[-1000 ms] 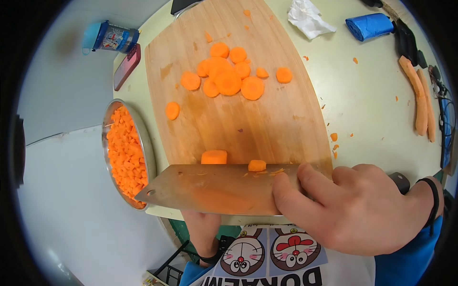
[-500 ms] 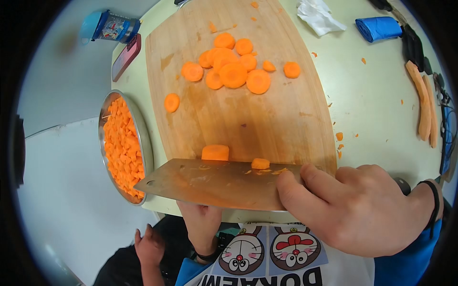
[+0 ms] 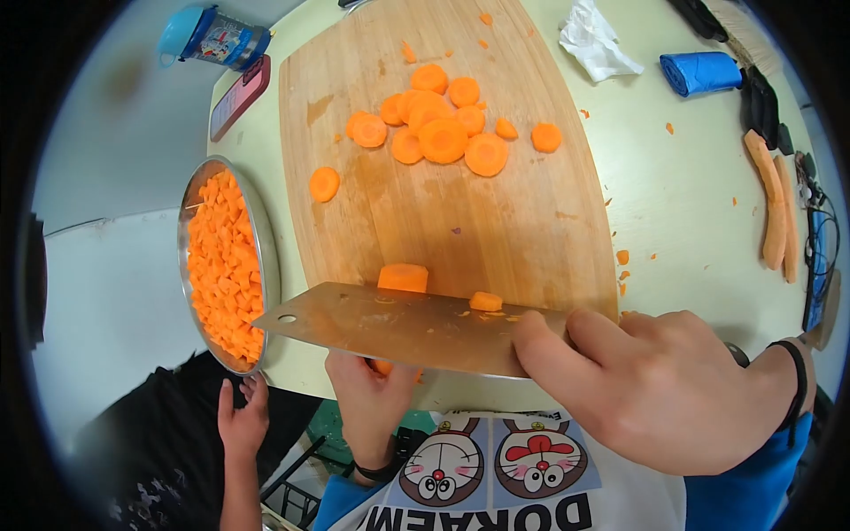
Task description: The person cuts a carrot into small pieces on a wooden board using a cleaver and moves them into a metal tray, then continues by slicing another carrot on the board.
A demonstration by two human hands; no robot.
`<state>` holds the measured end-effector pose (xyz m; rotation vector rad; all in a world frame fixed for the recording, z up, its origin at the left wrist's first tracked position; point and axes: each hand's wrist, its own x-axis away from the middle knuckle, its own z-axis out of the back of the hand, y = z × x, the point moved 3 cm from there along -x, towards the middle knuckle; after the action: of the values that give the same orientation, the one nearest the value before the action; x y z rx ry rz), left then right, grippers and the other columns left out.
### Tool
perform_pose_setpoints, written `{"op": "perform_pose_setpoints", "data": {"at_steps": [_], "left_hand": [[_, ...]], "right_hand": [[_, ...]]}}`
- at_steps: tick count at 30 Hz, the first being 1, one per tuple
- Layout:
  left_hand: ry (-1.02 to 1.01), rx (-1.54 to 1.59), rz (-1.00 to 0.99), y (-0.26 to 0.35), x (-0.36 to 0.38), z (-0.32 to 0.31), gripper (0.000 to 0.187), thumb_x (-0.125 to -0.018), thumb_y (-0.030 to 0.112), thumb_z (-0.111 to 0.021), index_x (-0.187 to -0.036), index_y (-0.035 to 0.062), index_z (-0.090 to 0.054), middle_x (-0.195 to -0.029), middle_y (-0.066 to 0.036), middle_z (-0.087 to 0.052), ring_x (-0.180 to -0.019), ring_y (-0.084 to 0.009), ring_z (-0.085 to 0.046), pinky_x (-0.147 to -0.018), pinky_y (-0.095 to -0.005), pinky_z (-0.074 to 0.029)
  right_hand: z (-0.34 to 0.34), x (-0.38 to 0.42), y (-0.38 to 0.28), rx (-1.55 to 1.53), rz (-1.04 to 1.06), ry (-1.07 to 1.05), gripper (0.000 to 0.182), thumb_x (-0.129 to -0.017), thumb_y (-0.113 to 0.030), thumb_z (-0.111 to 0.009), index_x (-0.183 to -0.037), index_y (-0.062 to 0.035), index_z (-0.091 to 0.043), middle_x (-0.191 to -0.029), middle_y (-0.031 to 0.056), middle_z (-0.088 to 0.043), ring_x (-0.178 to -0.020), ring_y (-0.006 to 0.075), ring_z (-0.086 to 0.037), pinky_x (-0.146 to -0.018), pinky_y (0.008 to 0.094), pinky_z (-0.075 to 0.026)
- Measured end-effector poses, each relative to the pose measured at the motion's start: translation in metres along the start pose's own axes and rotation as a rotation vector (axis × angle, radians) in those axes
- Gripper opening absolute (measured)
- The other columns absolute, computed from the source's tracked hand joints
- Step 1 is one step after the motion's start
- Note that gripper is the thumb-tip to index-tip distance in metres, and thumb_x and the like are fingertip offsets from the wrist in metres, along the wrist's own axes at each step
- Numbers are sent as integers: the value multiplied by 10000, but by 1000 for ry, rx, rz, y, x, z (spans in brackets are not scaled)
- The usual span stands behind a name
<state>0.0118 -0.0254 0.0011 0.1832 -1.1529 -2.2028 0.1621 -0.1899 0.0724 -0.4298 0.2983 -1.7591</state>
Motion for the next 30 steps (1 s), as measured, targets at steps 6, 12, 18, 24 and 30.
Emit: {"op": "perform_pose_setpoints", "data": {"at_steps": [6,12,18,24,30], "left_hand": [[-15,45,20,2,-3,0,327,-728,160,-736,-972,20,-569,-895,-158,-607,-798,-347,-596,-677,-379,-469],[18,-41,-57,4,-4,0,350,-733,168,-732,-997,23,-555,-908,-170,-589,-810,-359,-589,-683,-391,-475],[18,-90,-76,5,-4,0,412,-723,198,-741,-1042,38,-534,-937,-172,-574,-824,-371,-584,-685,-405,-482],[-13,-182,-145,-4,-6,-12,437,-713,241,-744,-1039,36,-538,-951,-174,-566,-820,-375,-578,-679,-419,-482],[-27,-248,-218,2,-6,-2,396,-711,236,-742,-1005,34,-569,-932,-176,-578,-810,-370,-578,-676,-415,-483]], "right_hand": [[8,-4,-6,-25,-58,-205,532,-667,45,-586,-1183,3,-462,-833,115,-622,-591,234,-622,-461,304,-488],[5,-3,-5,0,-50,-116,431,-751,-75,-575,-1168,-69,-467,-611,45,-449,-456,186,-559,-359,292,-414],[3,-1,-7,6,-60,-137,414,-687,-50,-580,-1083,-57,-458,-621,59,-456,-454,200,-553,-353,308,-419],[-4,3,-2,50,-67,-150,389,-673,-53,-586,-1042,-41,-463,-601,57,-450,-437,193,-538,-345,308,-417],[2,-1,-5,23,-44,-154,377,-665,-53,-586,-1025,-31,-474,-576,49,-440,-410,179,-521,-321,299,-397]]}}
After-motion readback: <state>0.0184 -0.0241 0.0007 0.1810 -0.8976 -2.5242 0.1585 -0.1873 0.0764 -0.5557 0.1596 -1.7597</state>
